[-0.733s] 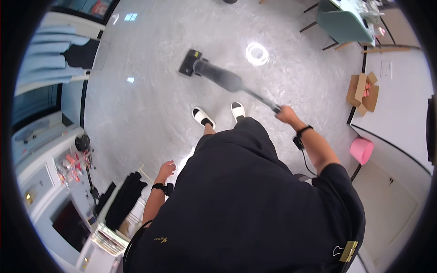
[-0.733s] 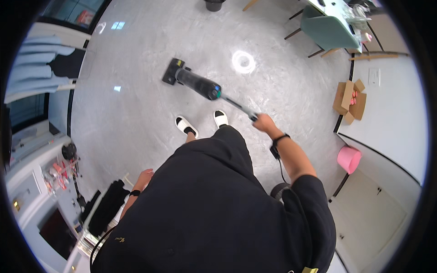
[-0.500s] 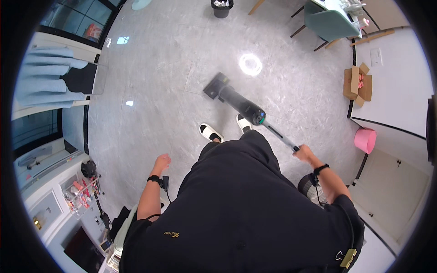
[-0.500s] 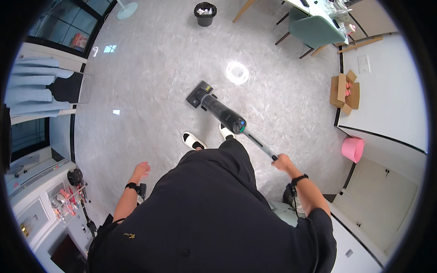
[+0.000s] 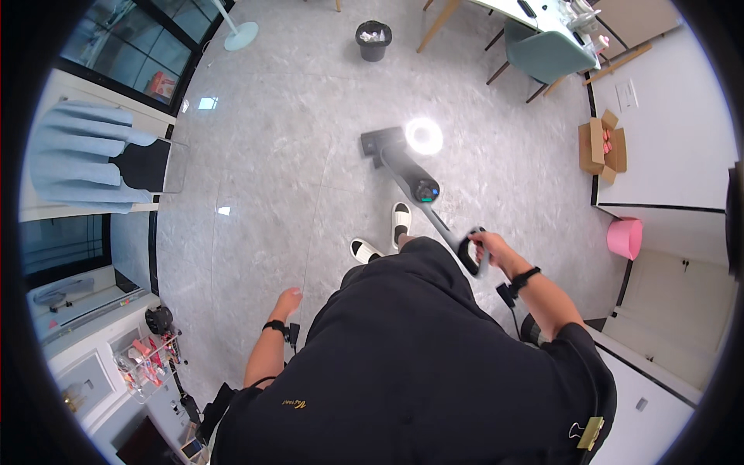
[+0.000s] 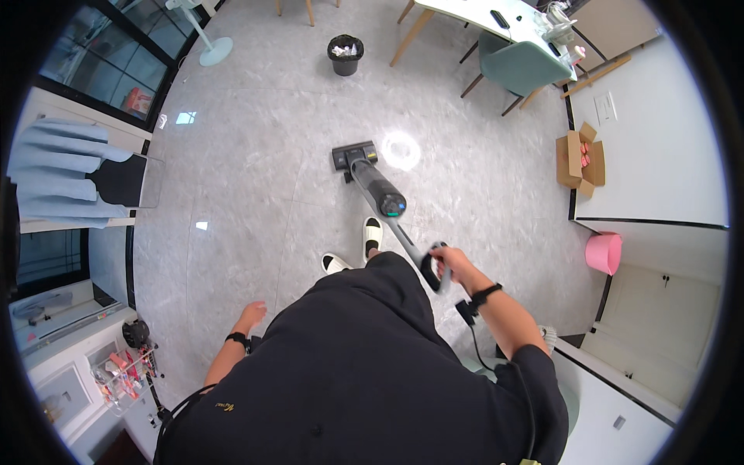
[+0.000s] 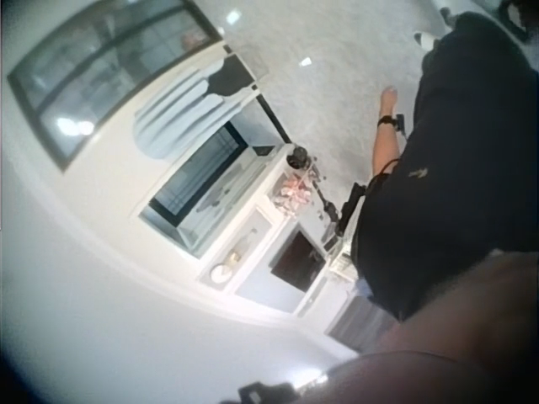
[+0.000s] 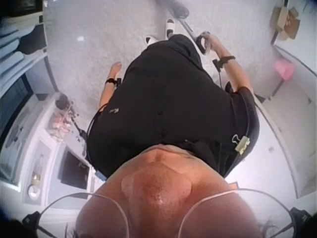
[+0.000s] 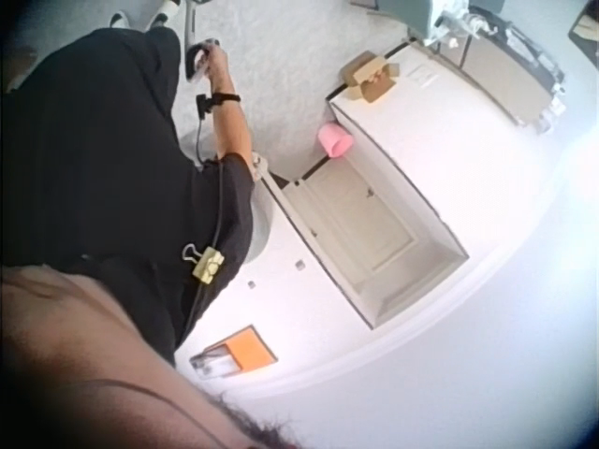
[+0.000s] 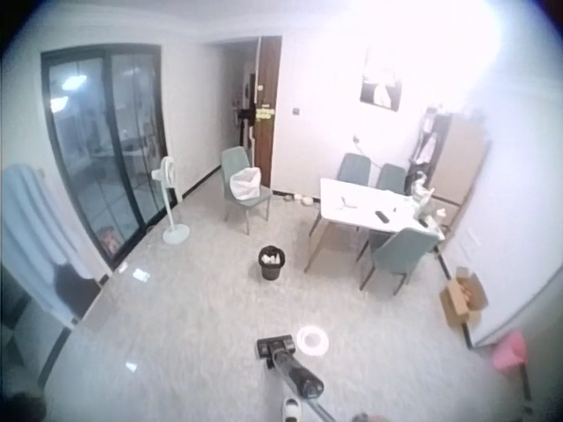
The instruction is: The recorder is vacuuming the floor in a living area and moving a cushion.
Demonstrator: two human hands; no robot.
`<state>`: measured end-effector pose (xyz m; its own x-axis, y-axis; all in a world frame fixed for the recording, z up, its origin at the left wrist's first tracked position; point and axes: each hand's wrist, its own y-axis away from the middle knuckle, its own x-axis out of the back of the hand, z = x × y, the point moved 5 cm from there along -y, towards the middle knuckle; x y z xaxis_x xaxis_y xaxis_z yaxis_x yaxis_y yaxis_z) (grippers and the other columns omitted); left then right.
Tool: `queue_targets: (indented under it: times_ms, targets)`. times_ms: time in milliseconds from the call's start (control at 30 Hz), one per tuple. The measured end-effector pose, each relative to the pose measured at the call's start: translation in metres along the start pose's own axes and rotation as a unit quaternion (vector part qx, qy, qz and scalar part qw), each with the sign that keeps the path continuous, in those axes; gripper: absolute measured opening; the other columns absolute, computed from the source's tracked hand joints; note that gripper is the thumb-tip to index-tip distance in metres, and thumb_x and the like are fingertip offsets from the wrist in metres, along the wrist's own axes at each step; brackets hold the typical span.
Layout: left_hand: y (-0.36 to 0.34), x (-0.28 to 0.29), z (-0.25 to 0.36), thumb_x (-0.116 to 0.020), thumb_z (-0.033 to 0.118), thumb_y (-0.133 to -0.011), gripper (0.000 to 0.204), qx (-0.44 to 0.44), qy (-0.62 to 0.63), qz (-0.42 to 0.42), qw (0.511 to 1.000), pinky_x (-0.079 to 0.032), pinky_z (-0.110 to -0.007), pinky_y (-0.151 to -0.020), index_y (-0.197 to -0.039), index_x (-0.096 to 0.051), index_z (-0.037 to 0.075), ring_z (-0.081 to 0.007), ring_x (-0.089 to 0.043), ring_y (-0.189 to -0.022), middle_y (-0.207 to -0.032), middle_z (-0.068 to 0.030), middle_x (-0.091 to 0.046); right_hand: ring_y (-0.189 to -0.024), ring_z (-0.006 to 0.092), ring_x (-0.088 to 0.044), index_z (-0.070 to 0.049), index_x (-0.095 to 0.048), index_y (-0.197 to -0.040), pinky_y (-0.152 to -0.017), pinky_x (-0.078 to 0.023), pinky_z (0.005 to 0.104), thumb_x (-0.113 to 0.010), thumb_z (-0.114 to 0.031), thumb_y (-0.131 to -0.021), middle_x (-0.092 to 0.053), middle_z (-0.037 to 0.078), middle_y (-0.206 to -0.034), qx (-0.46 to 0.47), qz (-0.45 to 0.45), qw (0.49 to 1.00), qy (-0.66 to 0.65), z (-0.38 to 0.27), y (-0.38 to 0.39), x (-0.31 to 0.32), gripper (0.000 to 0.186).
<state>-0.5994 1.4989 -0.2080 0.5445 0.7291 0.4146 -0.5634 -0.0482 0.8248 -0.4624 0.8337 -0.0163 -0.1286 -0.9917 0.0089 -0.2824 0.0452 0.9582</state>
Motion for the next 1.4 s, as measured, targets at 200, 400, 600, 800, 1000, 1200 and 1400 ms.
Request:
queue_targets:
  times_ms: [200, 400, 600, 800, 1000, 1200, 1400]
  targets:
    - [0.075, -0.013, -0.062, -0.058, 0.024, -0.084, 0.041, 0.091, 0.104, 0.054, 0.989, -0.047, -0.037, -0.091, -0.117, -0.062, 0.0, -0.0326, -0.06, -0.111, -0.116, -0.0228, -0.063, -0.044, 0.0172, -0.045, -0.009, -0.051, -0.069, -0.045, -0.041, 0.0355, -0.064, -0.017, -0.083, -0.041, 0.002, -0.05, 0.118, -0.028, 0.992, -0.032, -0.102, -0.101, -0.052, 0.02]
    - [0.162, 0.0, 0.037, -0.057, 0.02, -0.086, 0.041, 0.124, 0.099, 0.045, 0.986, -0.051, -0.037, -0.071, -0.122, -0.058, 0.0, -0.0226, -0.064, -0.089, -0.099, -0.0125, -0.067, -0.044, 0.0197, -0.051, -0.006, -0.053, -0.056, -0.042, -0.042, 0.0349, -0.065, -0.016, -0.08, -0.052, 0.007, -0.052, 0.227, 0.039, 0.972, 0.041, -0.195, -0.168, -0.068, 0.028]
    - [0.156, 0.005, 0.033, -0.056, 0.018, -0.087, 0.047, 0.121, 0.179, -0.01, 0.976, -0.05, -0.037, -0.067, -0.131, -0.052, 0.003, -0.0174, -0.062, -0.081, -0.091, -0.0069, -0.066, -0.043, 0.0215, -0.053, 0.0, -0.057, -0.058, -0.045, -0.042, 0.0359, -0.066, -0.02, -0.079, -0.055, 0.01, -0.052, 0.228, 0.078, 0.964, 0.114, -0.193, -0.16, -0.049, 0.031]
    - [0.086, 0.043, 0.104, -0.056, 0.017, -0.086, 0.047, 0.079, 0.057, -0.045, 0.994, -0.05, -0.037, -0.067, -0.131, -0.053, 0.004, -0.018, -0.061, -0.082, -0.091, -0.007, -0.065, -0.041, 0.0196, -0.054, 0.0, -0.059, -0.056, -0.043, -0.041, 0.0351, -0.073, -0.025, -0.076, -0.057, 0.009, -0.052, 0.132, 0.146, 0.966, 0.166, -0.04, -0.121, 0.022, 0.035]
    - [-0.012, 0.089, 0.098, -0.058, 0.016, -0.085, 0.047, 0.073, 0.113, -0.084, 0.987, -0.049, -0.035, -0.063, -0.13, -0.053, 0.006, -0.0176, -0.061, -0.08, -0.094, -0.0072, -0.065, -0.042, 0.0184, -0.046, -0.008, -0.05, -0.06, -0.045, -0.039, 0.0352, -0.07, -0.02, -0.08, -0.045, 0.004, -0.05, 0.011, 0.076, 0.996, -0.045, 0.049, 0.022, 0.028, 0.031]
    - [-0.051, 0.124, 0.187, -0.057, 0.017, -0.087, 0.046, 0.043, 0.054, -0.049, 0.996, -0.05, -0.033, -0.063, -0.132, -0.051, 0.005, -0.0168, -0.063, -0.082, -0.095, -0.0081, -0.067, -0.04, 0.0127, -0.037, -0.013, -0.046, -0.073, -0.044, -0.041, 0.0324, -0.063, -0.017, -0.085, -0.035, -0.003, -0.05, -0.055, 0.07, 0.949, -0.304, 0.043, 0.082, 0.036, 0.021]
    - [-0.044, 0.114, 0.224, -0.058, 0.017, -0.088, 0.048, 0.01, 0.066, -0.054, 0.996, -0.052, -0.034, -0.067, -0.133, -0.05, 0.004, -0.017, -0.064, -0.087, -0.099, -0.0084, -0.067, -0.038, 0.0119, -0.036, -0.015, -0.043, -0.07, -0.041, -0.041, 0.0329, -0.063, -0.019, -0.085, -0.035, -0.004, -0.048, -0.026, 0.062, 0.927, -0.369, 0.023, 0.033, 0.041, 0.026]
